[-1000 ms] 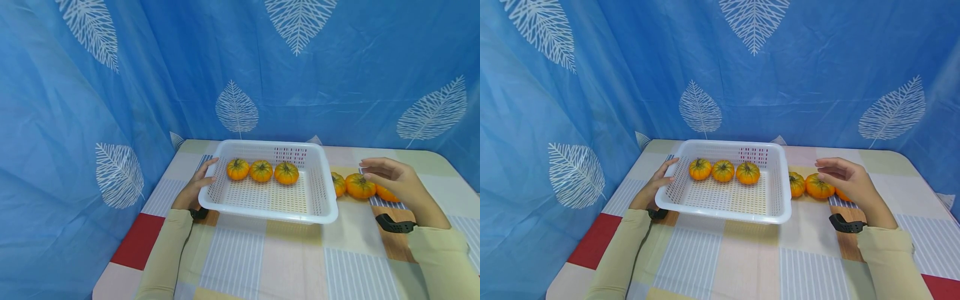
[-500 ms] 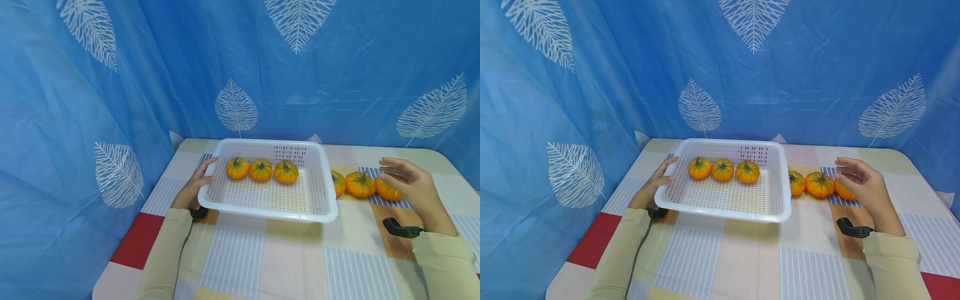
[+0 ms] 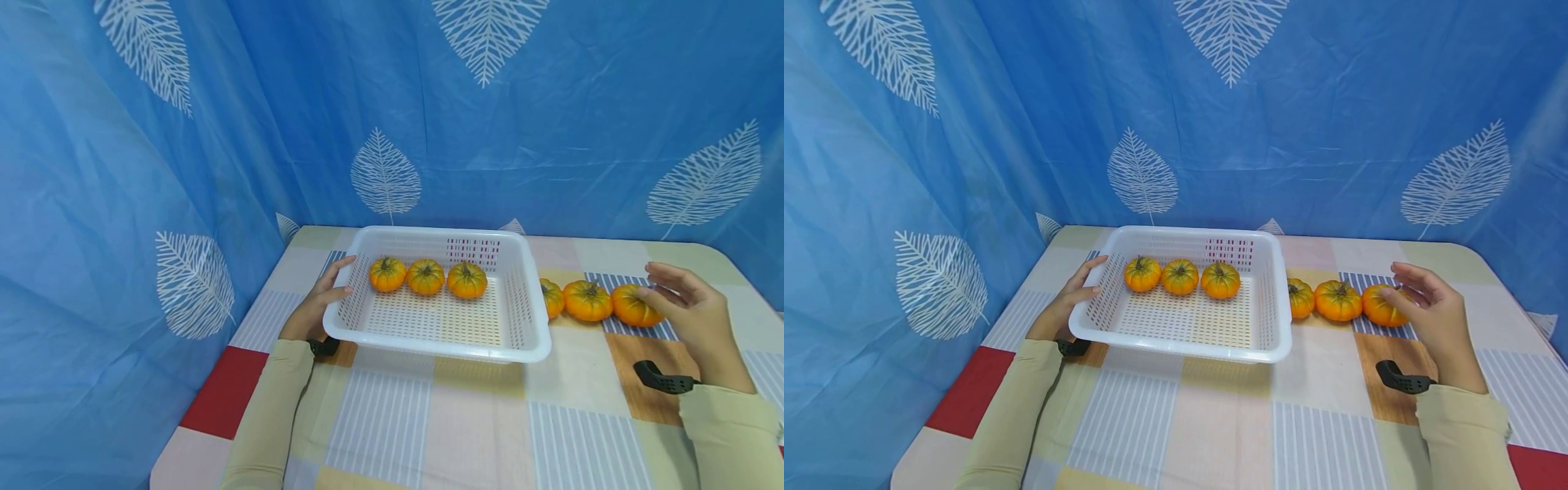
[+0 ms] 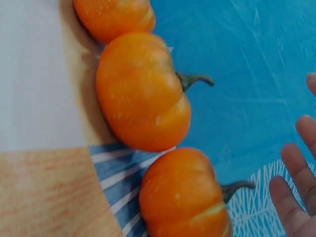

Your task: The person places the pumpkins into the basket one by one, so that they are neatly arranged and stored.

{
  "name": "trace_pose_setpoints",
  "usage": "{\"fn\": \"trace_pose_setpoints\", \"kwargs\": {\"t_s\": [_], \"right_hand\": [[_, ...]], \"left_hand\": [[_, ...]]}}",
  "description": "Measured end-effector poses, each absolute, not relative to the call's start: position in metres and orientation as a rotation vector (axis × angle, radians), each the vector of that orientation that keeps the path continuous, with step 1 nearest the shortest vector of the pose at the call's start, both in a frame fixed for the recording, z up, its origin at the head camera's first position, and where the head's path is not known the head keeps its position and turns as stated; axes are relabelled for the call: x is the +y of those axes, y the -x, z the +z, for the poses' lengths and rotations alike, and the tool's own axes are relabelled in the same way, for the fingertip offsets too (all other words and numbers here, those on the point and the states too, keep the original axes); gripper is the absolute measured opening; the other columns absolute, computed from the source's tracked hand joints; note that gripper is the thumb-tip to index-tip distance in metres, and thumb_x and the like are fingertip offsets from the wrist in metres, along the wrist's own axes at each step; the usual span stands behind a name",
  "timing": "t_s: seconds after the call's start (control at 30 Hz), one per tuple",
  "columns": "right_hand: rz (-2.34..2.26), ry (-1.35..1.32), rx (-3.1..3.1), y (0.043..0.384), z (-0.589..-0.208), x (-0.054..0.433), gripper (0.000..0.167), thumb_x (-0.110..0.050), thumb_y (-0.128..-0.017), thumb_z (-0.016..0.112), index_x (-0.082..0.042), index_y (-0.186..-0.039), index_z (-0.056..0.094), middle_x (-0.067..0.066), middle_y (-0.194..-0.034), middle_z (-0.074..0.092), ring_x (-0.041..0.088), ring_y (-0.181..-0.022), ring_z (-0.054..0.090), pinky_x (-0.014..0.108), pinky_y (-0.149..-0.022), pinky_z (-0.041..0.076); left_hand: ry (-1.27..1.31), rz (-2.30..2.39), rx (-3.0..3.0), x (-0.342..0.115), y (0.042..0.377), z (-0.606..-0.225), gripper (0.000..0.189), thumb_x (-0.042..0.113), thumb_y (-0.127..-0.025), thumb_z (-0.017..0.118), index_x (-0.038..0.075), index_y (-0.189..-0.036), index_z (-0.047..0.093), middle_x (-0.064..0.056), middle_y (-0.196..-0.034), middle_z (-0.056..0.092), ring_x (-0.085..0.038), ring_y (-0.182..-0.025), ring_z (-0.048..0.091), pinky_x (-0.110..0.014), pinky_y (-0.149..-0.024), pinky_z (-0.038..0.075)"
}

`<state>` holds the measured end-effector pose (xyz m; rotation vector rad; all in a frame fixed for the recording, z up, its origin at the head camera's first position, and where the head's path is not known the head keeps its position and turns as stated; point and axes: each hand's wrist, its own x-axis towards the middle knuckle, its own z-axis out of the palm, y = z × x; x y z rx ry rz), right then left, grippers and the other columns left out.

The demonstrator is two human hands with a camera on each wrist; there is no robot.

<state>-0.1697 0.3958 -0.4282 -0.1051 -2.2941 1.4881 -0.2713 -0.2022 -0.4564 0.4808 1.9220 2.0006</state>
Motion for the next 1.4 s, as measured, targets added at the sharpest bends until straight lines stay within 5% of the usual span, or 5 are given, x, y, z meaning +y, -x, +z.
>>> {"fn": "trace_pose_setpoints", "kwargs": {"t_s": [0.43,0.67,0.97,1.17,1.4], "right_hand": [[1.561,0.332,-2.316,0.169,-0.448,0.411,0.06,-0.021,-0.106,0.07,-0.026,-0.163,0.051,-0.025,-0.146,0.052,-0.008,-0.134,0.041,0.003,-0.111,0.032],[1.595,0.431,-2.359,0.171,-0.463,0.42,0.069,-0.026,-0.109,0.066,-0.028,-0.17,0.036,-0.015,-0.175,0.03,0.01,-0.163,0.02,0.008,-0.119,0.023],[1.656,0.423,-2.428,0.172,-0.477,0.429,0.08,-0.031,-0.109,0.064,-0.03,-0.175,0.018,-0.011,-0.181,0.013,0.021,-0.167,0.007,0.021,-0.126,0.019],[1.595,0.387,-2.559,0.172,-0.482,0.432,0.086,-0.039,-0.111,0.06,-0.021,-0.176,0.006,0.008,-0.182,0.0,0.046,-0.164,0.001,0.034,-0.131,0.011],[1.577,0.353,-2.654,0.174,-0.482,0.433,0.094,-0.039,-0.11,0.061,-0.011,-0.173,-0.003,0.029,-0.177,-0.005,0.052,-0.16,0.007,0.019,-0.125,0.019]], "left_hand": [[-0.486,2.002,1.924,-0.202,0.273,-0.456,0.08,0.016,-0.101,0.052,0.02,-0.172,0.014,-0.014,-0.179,0.013,-0.053,-0.147,0.036,-0.072,-0.108,0.047],[-0.455,1.98,1.943,-0.201,0.272,-0.456,0.079,0.018,-0.102,0.052,0.022,-0.172,0.015,-0.011,-0.18,0.012,-0.053,-0.146,0.037,-0.07,-0.108,0.048],[-0.459,1.983,1.941,-0.201,0.27,-0.455,0.079,0.018,-0.102,0.051,0.021,-0.172,0.015,-0.012,-0.18,0.012,-0.053,-0.146,0.038,-0.07,-0.108,0.048],[-0.476,1.977,1.955,-0.201,0.269,-0.455,0.08,0.019,-0.101,0.052,0.021,-0.172,0.014,-0.012,-0.18,0.012,-0.052,-0.146,0.038,-0.07,-0.108,0.048],[-0.457,1.984,1.947,-0.202,0.269,-0.456,0.08,0.019,-0.102,0.054,0.022,-0.172,0.016,-0.011,-0.18,0.013,-0.05,-0.145,0.039,-0.066,-0.107,0.051]]}}
